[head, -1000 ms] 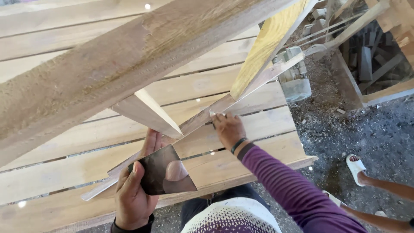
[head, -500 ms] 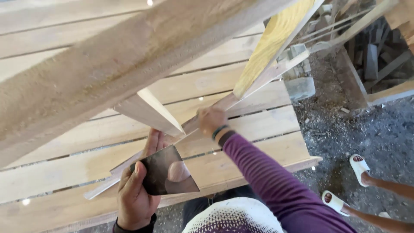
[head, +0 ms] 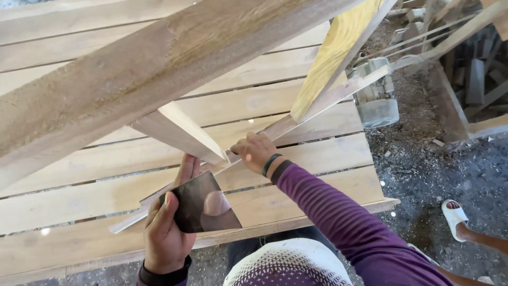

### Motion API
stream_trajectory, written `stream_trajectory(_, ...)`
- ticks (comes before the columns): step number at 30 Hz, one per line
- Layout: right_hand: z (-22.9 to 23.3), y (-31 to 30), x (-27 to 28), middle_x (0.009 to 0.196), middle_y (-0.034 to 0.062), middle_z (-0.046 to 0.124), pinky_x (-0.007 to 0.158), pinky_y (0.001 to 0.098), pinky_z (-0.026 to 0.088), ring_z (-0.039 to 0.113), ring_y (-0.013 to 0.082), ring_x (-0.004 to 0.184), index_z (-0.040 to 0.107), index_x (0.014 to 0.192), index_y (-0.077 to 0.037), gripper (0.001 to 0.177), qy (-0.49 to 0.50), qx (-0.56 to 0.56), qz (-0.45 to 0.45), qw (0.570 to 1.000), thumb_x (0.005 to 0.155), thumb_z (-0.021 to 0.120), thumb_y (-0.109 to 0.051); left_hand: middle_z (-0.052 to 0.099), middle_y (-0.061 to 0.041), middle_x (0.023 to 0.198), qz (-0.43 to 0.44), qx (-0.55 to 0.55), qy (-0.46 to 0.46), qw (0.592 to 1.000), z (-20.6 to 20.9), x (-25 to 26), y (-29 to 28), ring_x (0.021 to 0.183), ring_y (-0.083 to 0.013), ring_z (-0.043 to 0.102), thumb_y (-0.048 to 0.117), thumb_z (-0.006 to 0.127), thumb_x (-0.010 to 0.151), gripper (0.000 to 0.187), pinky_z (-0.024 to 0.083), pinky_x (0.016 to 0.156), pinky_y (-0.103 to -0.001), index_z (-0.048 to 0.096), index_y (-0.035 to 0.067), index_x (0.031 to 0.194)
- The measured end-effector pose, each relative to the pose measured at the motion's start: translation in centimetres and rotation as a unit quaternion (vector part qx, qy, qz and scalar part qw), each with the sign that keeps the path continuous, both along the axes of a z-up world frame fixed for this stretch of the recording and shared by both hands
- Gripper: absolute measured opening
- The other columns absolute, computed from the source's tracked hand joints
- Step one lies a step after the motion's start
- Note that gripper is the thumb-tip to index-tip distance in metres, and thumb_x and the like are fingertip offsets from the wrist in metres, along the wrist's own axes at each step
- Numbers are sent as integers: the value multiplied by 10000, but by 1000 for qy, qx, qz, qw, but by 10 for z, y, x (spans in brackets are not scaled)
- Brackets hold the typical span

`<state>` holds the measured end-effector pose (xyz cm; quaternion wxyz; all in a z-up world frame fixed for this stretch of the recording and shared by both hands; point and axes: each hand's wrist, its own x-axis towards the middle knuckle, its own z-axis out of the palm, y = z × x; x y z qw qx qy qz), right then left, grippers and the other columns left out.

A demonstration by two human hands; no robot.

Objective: Sand the surface and edges of a wooden furniture component using sandpaper.

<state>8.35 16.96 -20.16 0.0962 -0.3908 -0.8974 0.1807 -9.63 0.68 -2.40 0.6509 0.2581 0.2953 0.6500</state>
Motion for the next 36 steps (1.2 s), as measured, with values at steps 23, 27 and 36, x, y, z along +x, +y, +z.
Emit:
stream_trajectory(23, 71, -30, 93, 1037, 74, 727, 797, 453, 516, 664, 289, 933, 733, 1171, -174, 364, 81, -108, -18, 991, 859, 569, -85, 171, -246, 1749, 123, 72, 136, 980, -8, 43, 12, 1637, -325, 174, 406, 529, 1060, 860, 155, 1304, -464, 168, -146, 1611)
stream_trajectory(27, 94, -5, 192, 1262, 121, 696, 975, 411, 559, 652, 282, 1159, 728, 1203, -52, 299, 423, -380, -25, 822, 922, 638, -101, 137, -224, 1754, 157, 69, 208, 963, -11, 60, 20, 1637, -285, 140, 424, 511, 1061, 879, 103, 1313, -419, 110, -124, 1619)
stream_trajectory(36, 23, 143, 243, 1564, 170, 462, 1235, 470, 393, 450, 307, 1463, 759, 1111, -3, 198, 641, -421, 107, 632, 928, 683, -3, 416, -185, 1576, 239, 54, 181, 952, -46, 79, 40, 1416, -252, 449, 311, 545, 1078, 654, 369, 1145, -359, 384, -120, 1543)
